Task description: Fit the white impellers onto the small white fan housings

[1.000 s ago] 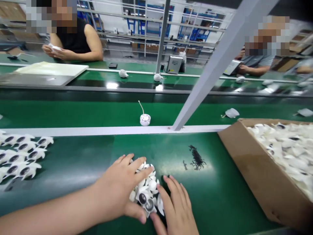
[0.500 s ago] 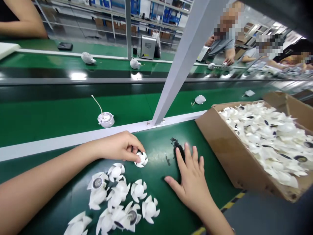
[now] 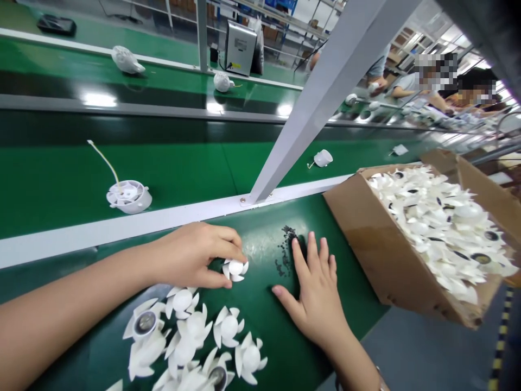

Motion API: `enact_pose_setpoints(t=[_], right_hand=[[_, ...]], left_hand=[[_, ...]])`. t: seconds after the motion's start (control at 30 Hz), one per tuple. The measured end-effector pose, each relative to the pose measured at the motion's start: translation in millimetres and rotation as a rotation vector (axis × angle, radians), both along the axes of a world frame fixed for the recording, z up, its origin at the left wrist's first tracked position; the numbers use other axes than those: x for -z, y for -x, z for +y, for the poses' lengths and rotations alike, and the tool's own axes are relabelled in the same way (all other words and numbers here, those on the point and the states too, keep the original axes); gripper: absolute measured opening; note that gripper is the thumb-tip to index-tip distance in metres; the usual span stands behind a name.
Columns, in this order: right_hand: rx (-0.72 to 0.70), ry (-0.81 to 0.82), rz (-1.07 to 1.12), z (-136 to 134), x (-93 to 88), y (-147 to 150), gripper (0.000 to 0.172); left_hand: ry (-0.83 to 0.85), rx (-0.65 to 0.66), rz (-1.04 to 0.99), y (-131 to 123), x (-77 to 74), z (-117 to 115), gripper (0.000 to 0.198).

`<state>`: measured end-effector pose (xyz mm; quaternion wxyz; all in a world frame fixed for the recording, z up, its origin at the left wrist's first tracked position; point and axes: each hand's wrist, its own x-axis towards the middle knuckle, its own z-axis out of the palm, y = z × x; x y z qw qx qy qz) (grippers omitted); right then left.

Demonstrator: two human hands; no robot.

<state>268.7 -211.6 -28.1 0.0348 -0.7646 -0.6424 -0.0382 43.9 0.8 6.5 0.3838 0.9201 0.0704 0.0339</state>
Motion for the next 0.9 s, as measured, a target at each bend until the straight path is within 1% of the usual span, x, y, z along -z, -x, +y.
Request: enact_pose_setpoints(t=[0.1, 0.23, 0.33, 0.47, 0.57, 0.63, 0.7, 0.77, 0.83, 0.9], right_hand=[[-0.042, 0.006, 0.011, 0, -0.5, 1, 0.09], [0.057, -0.018, 0.009, 0, 0.1, 1, 0.088], [0.0, -0.009, 0.019, 1, 0.0, 1, 0.086], [0.035, -0.017, 0.036, 1, -0.6, 2, 0.083], [0.018, -0.008, 0.048, 0, 0.1, 2, 0.079], [0.068, -0.042, 0.065, 0, 0.9, 1, 0.076], [0.15, -0.155, 0.127, 0, 1.4, -1, 0.066], [0.204, -0.338, 0.246, 0, 1.2, -4, 0.048], [0.22, -0.475, 0.354, -1, 0.2, -8, 0.029], [0.206, -0.529, 0.418, -3, -1.4, -10, 0.015]], left_hand=[[0.021, -0.038, -0.014, -1, 0.6, -1, 0.031], [0.029, -0.055, -0.044, -2, 1.9, -3, 0.03], [0.026, -0.068, -0.048, -2, 2.8, -3, 0.03], [-0.001, -0.076, -0.054, -2, 3.7, -4, 0.029], [-0.016, -0.073, -0.061, -2, 3.7, -4, 0.029], [-0.023, -0.072, -0.061, -1, 3.1, -4, 0.03], [-0.031, -0.071, -0.059, -1, 2.0, -4, 0.031], [-0.028, -0.077, -0.055, -2, 1.1, -4, 0.031], [-0.012, -0.109, -0.042, -3, 0.7, -4, 0.03], [0.013, -0.166, -0.015, -5, 1.2, -5, 0.033]])
